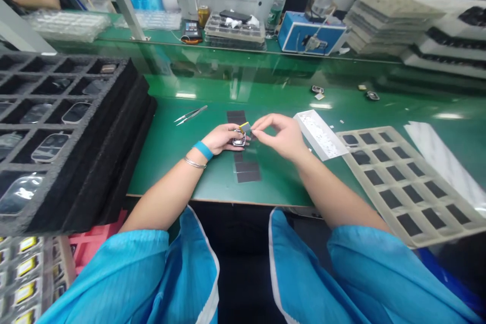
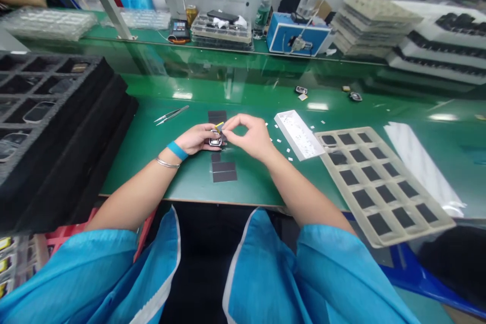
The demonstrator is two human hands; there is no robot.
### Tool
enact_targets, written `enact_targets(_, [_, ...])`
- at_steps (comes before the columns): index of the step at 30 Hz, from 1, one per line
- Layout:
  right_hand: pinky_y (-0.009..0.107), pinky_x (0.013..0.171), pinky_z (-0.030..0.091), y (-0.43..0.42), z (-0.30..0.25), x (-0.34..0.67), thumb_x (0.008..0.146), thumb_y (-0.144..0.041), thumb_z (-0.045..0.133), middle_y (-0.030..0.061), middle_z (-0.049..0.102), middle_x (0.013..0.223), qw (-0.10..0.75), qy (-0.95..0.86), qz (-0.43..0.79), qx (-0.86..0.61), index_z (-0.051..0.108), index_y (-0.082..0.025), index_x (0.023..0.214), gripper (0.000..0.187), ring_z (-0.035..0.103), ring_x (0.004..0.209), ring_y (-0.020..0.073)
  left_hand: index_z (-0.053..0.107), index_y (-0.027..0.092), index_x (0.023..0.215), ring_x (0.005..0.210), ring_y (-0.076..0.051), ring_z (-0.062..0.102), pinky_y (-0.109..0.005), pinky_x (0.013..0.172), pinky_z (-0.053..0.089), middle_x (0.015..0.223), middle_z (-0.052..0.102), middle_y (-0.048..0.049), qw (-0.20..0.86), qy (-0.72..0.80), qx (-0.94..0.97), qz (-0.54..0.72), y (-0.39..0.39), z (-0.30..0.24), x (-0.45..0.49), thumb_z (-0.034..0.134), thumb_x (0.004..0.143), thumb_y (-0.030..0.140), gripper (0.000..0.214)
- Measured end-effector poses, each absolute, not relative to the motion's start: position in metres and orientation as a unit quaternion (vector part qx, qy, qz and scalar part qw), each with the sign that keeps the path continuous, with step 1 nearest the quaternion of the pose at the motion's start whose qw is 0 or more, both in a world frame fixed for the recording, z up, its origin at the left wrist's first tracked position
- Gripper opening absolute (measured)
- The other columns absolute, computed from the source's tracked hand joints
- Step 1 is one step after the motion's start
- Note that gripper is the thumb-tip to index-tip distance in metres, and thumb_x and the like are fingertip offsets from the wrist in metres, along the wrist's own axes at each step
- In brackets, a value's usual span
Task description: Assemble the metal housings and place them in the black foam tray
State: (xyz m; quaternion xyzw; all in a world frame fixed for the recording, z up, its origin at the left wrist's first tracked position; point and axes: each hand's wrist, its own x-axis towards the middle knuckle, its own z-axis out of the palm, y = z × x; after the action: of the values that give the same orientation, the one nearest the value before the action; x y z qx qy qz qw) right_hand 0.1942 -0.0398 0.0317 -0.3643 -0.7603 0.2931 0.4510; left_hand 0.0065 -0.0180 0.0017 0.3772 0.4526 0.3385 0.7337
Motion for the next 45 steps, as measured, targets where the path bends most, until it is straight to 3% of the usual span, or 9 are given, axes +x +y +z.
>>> enact_targets(3, [0.039, 0.08, 0.056, -0.019, 0.009, 0.185, 0.067, -0.046, 0.08, 0.0044, 0.07, 0.078, 0.456, -0.692, 0.41, -0.381, 0.06, -0.019, 0.068, 0.033, 0.067, 0.077, 0.0202, 0.058, 0.013, 0.081, 0.069, -0.018, 0.071, -0.038, 0.073, 0.061, 0.071, 0.068, -0.0049, 0.72, 0.464, 0.357, 0.372, -0.019, 0.002, 0.011, 0.065, 0.076, 0.003, 0.014])
enact_targets(7, [0.038, 0.079, 0.056, -0.016, -0.017, 0.18, 0.063, -0.047, 0.083, 0.0036, 0.07, 0.079, 0.457, -0.651, 0.457, -0.398, 0.059, -0.019, 0.071, 0.038, 0.066, 0.076, 0.0184, 0.059, 0.013, 0.082, 0.061, -0.012, 0.066, -0.037, 0.074, 0.062, 0.065, 0.063, -0.0011, 0.709, 0.481, 0.346, 0.383, -0.019, 0.003, 0.013, 0.063, 0.077, 0.004, 0.011])
enact_targets(19, [0.035, 0.079, 0.052, -0.019, -0.017, 0.177, 0.072, -0.035, 0.075, 0.002, 0.068, 0.08, 0.435, -0.703, 0.384, -0.41, 0.057, -0.019, 0.076, 0.024, 0.064, 0.076, 0.0169, 0.058, 0.012, 0.079, 0.059, -0.01, 0.062, -0.034, 0.072, 0.062, 0.064, 0.061, -0.0003, 0.699, 0.49, 0.355, 0.381, -0.02, 0.002, 0.015, 0.06, 0.077, 0.003, 0.01])
enact_targets(31, [0.038, 0.084, 0.054, -0.021, -0.021, 0.172, 0.072, -0.043, 0.075, 0.0021, 0.068, 0.083, 0.504, -0.643, 0.399, -0.416, 0.047, -0.022, 0.073, 0.035, 0.066, 0.082, 0.018, 0.059, 0.012, 0.083, 0.067, -0.017, 0.07, -0.033, 0.072, 0.06, 0.07, 0.067, -0.0053, 0.707, 0.484, 0.361, 0.368, -0.02, 0.004, 0.015, 0.056, 0.078, 0.002, 0.011])
enact_targets(36, [0.037, 0.079, 0.055, -0.018, -0.023, 0.173, 0.068, -0.045, 0.079, 0.002, 0.068, 0.082, 0.466, -0.653, 0.451, -0.392, 0.049, -0.021, 0.077, 0.039, 0.066, 0.078, 0.0176, 0.059, 0.011, 0.082, 0.06, -0.012, 0.066, -0.033, 0.072, 0.061, 0.066, 0.064, -0.0018, 0.702, 0.493, 0.356, 0.372, -0.019, 0.004, 0.016, 0.056, 0.078, 0.001, 0.011])
enact_targets(45, [0.035, 0.078, 0.053, -0.018, -0.023, 0.174, 0.069, -0.043, 0.077, 0.0015, 0.068, 0.08, 0.457, -0.676, 0.416, -0.402, 0.051, -0.021, 0.077, 0.035, 0.066, 0.077, 0.0169, 0.058, 0.012, 0.08, 0.057, -0.009, 0.061, -0.036, 0.077, 0.061, 0.064, 0.061, 0.0007, 0.702, 0.493, 0.359, 0.367, -0.018, 0.002, 0.014, 0.063, 0.074, 0.004, 0.012])
